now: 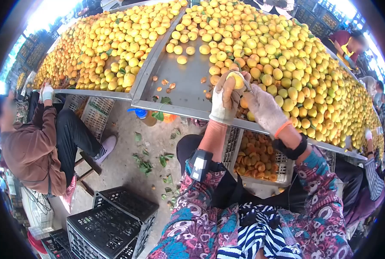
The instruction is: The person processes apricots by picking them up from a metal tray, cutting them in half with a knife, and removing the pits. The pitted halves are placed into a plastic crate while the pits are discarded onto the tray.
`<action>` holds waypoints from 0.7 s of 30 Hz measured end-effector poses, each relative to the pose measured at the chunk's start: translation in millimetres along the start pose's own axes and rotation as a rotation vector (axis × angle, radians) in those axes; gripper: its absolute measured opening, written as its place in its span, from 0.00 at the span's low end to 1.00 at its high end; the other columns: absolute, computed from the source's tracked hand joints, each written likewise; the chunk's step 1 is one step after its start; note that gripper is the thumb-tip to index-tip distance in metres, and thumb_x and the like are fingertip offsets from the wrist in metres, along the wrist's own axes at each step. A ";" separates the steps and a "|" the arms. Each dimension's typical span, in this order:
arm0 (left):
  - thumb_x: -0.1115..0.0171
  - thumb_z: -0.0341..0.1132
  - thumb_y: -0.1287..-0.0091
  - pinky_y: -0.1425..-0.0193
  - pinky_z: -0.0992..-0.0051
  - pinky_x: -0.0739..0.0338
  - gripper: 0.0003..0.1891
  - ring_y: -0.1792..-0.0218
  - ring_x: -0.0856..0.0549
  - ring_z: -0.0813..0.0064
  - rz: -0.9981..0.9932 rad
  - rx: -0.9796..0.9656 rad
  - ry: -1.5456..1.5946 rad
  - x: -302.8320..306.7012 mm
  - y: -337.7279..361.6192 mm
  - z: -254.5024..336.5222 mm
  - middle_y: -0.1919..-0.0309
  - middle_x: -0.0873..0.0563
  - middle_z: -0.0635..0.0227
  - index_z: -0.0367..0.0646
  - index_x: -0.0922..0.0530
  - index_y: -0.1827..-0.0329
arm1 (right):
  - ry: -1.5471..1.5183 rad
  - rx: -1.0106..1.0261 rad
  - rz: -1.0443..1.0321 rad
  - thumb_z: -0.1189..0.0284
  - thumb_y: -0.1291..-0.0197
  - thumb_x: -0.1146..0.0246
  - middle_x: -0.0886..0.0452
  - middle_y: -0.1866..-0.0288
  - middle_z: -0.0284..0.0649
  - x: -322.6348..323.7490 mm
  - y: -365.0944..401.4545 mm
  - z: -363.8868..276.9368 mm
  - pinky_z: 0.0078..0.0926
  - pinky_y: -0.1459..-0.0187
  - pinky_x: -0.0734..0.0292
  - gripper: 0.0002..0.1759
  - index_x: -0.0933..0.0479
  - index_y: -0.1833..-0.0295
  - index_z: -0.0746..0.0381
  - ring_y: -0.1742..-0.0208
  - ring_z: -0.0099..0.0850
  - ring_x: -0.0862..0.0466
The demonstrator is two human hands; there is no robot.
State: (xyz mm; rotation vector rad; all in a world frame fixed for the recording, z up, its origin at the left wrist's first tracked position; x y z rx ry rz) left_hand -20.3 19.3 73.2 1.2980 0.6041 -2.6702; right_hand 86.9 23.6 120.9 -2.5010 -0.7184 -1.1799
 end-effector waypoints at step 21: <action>0.49 0.42 0.30 0.52 0.73 0.25 0.18 0.56 0.20 0.72 0.105 -0.082 -0.576 32.4 -1.9 -15.1 0.55 0.20 0.61 0.35 0.22 0.50 | 0.222 -0.009 0.090 0.63 0.33 0.48 0.20 0.66 0.60 -30.3 -5.6 16.4 0.51 0.62 0.23 0.17 0.32 0.49 0.66 0.60 0.56 0.18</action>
Point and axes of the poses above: each hand's wrist, its own y-axis away from the middle knuckle, its own x-axis out of the back of the hand, z = x × y, the point moved 7 cm from there along -y, towards the middle knuckle
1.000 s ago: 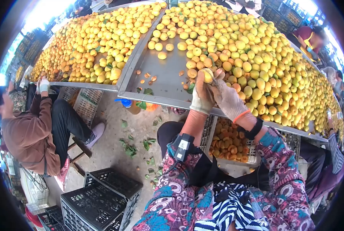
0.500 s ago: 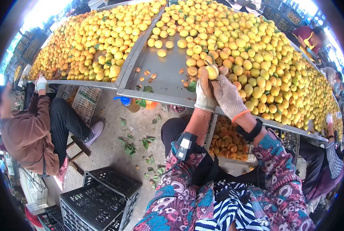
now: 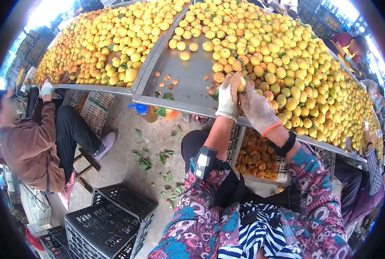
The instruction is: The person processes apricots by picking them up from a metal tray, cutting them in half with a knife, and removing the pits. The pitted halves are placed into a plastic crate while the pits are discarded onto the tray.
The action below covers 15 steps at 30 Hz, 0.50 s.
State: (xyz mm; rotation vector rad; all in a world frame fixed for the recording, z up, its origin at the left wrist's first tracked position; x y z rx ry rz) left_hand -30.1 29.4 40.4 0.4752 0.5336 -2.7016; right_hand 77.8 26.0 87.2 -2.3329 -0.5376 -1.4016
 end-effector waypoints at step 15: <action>0.42 0.40 0.31 0.54 0.79 0.24 0.19 0.56 0.20 0.77 0.165 0.034 0.206 8.5 2.1 -25.0 0.59 0.19 0.65 0.35 0.29 0.45 | -0.346 0.162 -0.017 0.68 0.35 0.44 0.23 0.61 0.59 -3.3 -12.7 -1.3 0.43 0.60 0.27 0.12 0.31 0.53 0.66 0.56 0.57 0.22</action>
Point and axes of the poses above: each hand's wrist, its own y-axis away from the middle knuckle, its own x-axis out of the back of the hand, z = x × y, the point moved 7 cm from there along -y, towards the middle knuckle
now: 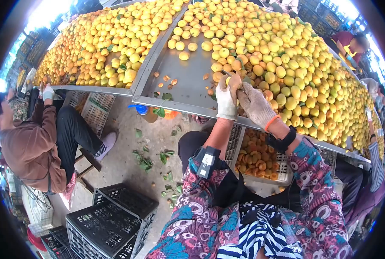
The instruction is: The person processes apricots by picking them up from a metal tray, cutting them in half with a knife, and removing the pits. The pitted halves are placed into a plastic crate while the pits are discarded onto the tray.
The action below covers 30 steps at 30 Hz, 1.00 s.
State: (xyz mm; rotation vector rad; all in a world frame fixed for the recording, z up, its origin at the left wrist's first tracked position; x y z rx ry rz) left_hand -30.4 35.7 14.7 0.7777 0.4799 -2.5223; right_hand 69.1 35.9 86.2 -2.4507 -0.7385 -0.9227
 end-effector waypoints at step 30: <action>0.47 0.38 0.32 0.56 0.67 0.22 0.16 0.61 0.16 0.59 -0.056 -0.149 -0.282 -6.0 8.2 32.3 0.60 0.20 0.54 0.32 0.27 0.53 | -0.232 -0.145 0.096 0.70 0.33 0.44 0.24 0.64 0.41 -19.5 12.1 16.1 0.24 0.64 0.27 0.12 0.30 0.49 0.66 0.63 0.30 0.24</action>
Point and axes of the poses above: each hand's wrist, its own y-axis away from the middle knuckle, its own x-axis out of the back of the hand, z = x × y, the point moved 7 cm from there along -y, towards the middle knuckle
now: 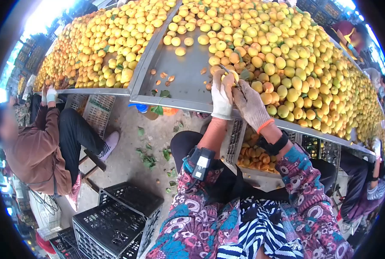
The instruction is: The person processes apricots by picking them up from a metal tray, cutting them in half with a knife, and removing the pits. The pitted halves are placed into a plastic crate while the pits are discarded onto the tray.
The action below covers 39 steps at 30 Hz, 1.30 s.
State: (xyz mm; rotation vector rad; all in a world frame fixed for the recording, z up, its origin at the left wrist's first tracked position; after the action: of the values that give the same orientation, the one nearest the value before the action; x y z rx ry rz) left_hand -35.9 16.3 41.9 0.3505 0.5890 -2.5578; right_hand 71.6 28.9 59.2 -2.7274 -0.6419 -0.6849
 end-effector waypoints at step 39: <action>0.50 0.42 0.35 0.59 0.78 0.28 0.18 0.65 0.21 0.76 -0.891 0.614 0.604 -147.7 116.9 6.0 0.50 0.18 0.57 0.40 0.26 0.48 | -0.793 -0.411 0.544 0.56 0.28 0.47 0.35 0.86 0.29 119.1 201.6 31.0 0.19 0.88 0.40 0.14 0.31 0.57 0.56 0.89 0.21 0.35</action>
State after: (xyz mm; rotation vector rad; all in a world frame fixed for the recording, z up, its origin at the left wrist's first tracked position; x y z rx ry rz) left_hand 148.4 -19.1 58.3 1.3631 0.1127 -3.4706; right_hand 273.5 -93.6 64.5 -3.2950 0.1668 0.4725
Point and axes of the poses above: each hand's wrist, its own y-axis away from the middle knuckle, its own x-axis out of the back of the hand, z = x × y, the point moved 7 cm from there along -y, towards the middle knuckle
